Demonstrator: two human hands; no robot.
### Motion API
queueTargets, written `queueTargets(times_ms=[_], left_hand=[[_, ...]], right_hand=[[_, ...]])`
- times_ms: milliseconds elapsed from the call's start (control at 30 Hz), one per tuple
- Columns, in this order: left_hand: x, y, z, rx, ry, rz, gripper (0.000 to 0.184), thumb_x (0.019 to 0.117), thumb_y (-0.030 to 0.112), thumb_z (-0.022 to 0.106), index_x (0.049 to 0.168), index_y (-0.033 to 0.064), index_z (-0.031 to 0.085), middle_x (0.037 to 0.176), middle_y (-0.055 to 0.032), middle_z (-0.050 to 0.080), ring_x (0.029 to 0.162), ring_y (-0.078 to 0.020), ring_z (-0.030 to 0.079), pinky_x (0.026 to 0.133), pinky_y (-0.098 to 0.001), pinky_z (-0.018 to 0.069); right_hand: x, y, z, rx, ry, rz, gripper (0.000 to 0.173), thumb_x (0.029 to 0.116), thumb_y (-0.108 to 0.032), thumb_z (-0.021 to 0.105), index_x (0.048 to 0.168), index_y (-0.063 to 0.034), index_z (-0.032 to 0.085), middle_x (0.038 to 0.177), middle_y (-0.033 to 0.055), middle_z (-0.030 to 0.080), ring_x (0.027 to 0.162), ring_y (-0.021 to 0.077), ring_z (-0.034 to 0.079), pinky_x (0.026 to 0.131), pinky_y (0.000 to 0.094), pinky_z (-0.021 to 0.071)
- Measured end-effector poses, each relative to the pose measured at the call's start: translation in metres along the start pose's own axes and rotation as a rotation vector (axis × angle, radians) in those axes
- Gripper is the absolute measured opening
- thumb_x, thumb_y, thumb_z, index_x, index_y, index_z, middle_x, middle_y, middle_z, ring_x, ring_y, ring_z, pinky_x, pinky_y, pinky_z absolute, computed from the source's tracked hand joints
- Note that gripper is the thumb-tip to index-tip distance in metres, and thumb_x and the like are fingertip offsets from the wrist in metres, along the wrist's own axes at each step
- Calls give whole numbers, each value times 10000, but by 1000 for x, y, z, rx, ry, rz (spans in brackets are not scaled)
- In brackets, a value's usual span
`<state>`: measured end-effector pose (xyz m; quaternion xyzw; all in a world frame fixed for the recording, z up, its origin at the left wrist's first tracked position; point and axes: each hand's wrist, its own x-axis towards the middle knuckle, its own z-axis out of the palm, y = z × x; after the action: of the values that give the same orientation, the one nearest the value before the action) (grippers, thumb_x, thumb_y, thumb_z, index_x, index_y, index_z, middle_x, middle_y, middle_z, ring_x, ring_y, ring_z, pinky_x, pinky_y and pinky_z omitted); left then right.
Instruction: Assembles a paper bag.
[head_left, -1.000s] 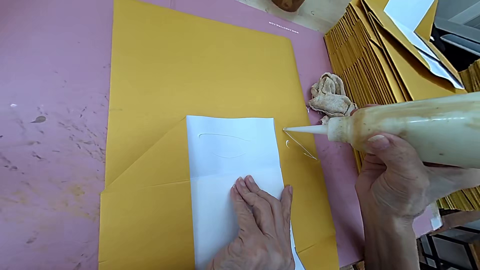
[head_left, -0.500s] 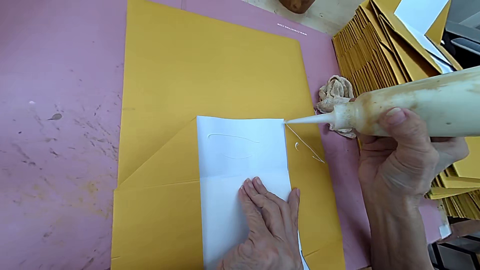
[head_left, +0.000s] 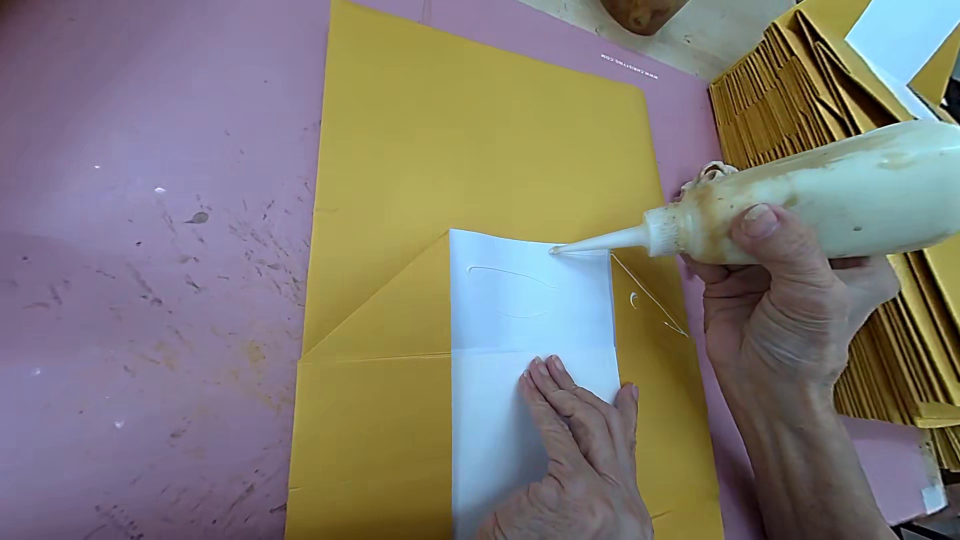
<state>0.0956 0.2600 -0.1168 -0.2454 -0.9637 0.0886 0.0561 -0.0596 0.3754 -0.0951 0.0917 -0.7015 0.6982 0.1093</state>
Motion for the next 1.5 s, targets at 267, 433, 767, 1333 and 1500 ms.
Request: queueTargets(times_ms=[267, 433, 767, 1333, 1500], left_hand=[[1, 2, 1, 36, 6, -17, 488, 1018, 126, 418, 1444, -95, 503, 1221, -360, 645, 1036, -497, 688, 887, -556, 508], [2, 1, -2, 21, -21, -2, 497, 1001, 136, 463, 1430, -110, 510, 1242, -364, 636, 1058, -498, 683, 879, -554, 508], [3, 3, -2, 21, -5, -28, 451, 1029, 112, 417, 1412, -90, 544, 1214, -345, 660, 1050, -485, 691, 872, -543, 512], [5, 2, -7, -84, -38, -70, 416, 1020, 37, 433, 1397, -82, 565, 1235, -352, 650, 1108, -491, 672, 871, -516, 522], [6, 1, -10, -136, -59, -88, 421, 1023, 65, 446, 1403, -73, 563, 1274, -338, 641, 1173, -482, 646, 909, -510, 511]], right_hand=[[-3, -3, 27, 22, -82, 18, 375, 848, -44, 756, 1141, -147, 546, 1007, 15, 737, 876, 184, 764, 726, 345, 670], [-3, -4, 40, 50, -148, 27, 395, 843, -65, 771, 1154, -152, 543, 1003, 6, 726, 856, 165, 755, 719, 324, 663], [-1, -5, 55, 109, -214, 147, 352, 900, -110, 753, 1179, -162, 545, 1033, 6, 717, 884, 154, 752, 753, 310, 657], [9, -4, 70, 87, -192, 176, 274, 916, -107, 735, 1122, -143, 559, 952, 1, 740, 807, 156, 763, 709, 313, 666], [-5, -10, 75, 91, -328, 165, 342, 895, -121, 752, 1165, -159, 546, 1028, 13, 731, 879, 171, 761, 731, 325, 666]])
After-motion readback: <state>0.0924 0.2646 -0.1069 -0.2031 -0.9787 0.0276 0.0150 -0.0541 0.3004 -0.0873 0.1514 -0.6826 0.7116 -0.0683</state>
